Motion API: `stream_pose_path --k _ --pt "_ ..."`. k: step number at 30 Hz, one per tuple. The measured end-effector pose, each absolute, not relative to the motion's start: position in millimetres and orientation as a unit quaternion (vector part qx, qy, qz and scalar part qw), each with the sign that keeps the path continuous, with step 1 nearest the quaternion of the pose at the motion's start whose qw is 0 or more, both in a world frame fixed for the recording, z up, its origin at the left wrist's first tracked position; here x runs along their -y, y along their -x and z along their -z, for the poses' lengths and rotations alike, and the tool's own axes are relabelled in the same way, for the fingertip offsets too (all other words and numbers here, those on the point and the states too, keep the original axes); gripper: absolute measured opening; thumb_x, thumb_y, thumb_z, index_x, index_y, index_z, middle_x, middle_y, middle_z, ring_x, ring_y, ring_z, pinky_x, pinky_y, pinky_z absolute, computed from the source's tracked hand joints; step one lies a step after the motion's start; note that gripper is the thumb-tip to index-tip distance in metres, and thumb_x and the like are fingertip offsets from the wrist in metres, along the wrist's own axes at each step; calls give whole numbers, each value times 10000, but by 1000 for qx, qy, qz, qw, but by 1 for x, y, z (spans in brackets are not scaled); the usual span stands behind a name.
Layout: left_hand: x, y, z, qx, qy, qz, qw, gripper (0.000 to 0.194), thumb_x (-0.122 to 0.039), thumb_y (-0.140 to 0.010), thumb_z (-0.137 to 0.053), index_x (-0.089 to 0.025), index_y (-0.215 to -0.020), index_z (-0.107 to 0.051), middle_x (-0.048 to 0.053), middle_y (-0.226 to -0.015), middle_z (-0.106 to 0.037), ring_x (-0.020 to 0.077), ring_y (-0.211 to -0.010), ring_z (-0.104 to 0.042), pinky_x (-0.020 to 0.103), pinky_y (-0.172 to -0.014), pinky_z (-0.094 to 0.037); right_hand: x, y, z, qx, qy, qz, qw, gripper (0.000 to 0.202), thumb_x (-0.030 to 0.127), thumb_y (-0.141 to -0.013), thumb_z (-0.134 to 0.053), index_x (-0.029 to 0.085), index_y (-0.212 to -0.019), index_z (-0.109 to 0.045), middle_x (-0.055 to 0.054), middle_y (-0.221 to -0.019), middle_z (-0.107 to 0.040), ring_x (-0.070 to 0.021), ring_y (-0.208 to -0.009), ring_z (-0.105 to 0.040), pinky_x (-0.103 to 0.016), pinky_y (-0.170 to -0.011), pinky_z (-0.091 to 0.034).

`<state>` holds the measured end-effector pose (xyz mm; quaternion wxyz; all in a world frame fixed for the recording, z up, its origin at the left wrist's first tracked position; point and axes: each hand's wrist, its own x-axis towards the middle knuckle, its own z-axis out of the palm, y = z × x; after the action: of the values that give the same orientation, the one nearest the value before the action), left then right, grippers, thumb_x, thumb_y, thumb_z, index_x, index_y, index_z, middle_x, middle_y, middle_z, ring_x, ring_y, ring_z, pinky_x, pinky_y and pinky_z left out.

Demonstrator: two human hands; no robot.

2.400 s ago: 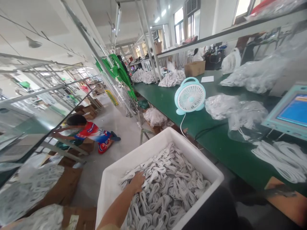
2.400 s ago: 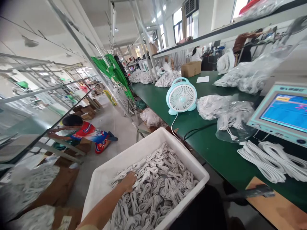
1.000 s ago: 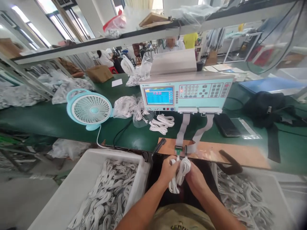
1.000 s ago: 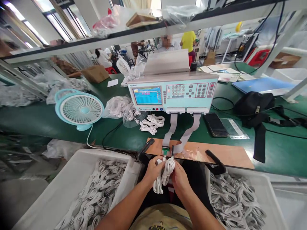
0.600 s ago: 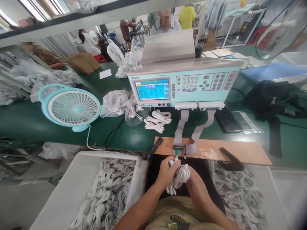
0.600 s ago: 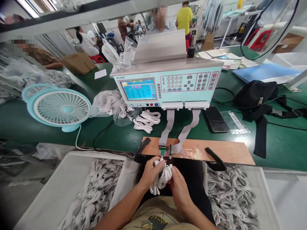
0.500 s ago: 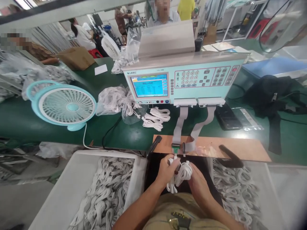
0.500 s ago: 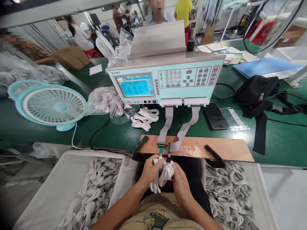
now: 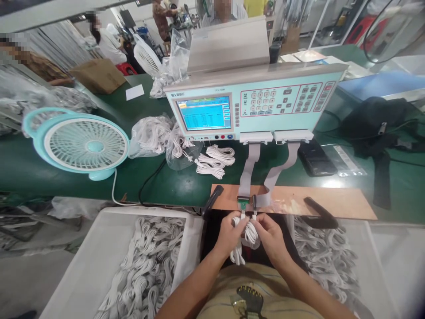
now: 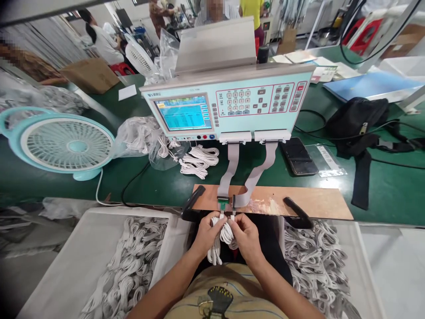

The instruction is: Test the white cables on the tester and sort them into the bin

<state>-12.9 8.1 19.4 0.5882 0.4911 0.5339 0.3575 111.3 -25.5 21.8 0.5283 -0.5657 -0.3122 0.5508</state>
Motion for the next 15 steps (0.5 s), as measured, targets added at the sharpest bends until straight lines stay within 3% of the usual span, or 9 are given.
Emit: stream_pose_path --k 15 --pt "-6 17 -13 -510 -475 -382 607 280 -397 -739 -594 -118 -745 -606 -18 -610 -519 93 -565 -432 199 -561 -359 24 -113 -18 318 588 -524 528 342 460 -678 -698 149 -633 -562 6 -553 -505 -123 -509 -419 -223 -484 -346"
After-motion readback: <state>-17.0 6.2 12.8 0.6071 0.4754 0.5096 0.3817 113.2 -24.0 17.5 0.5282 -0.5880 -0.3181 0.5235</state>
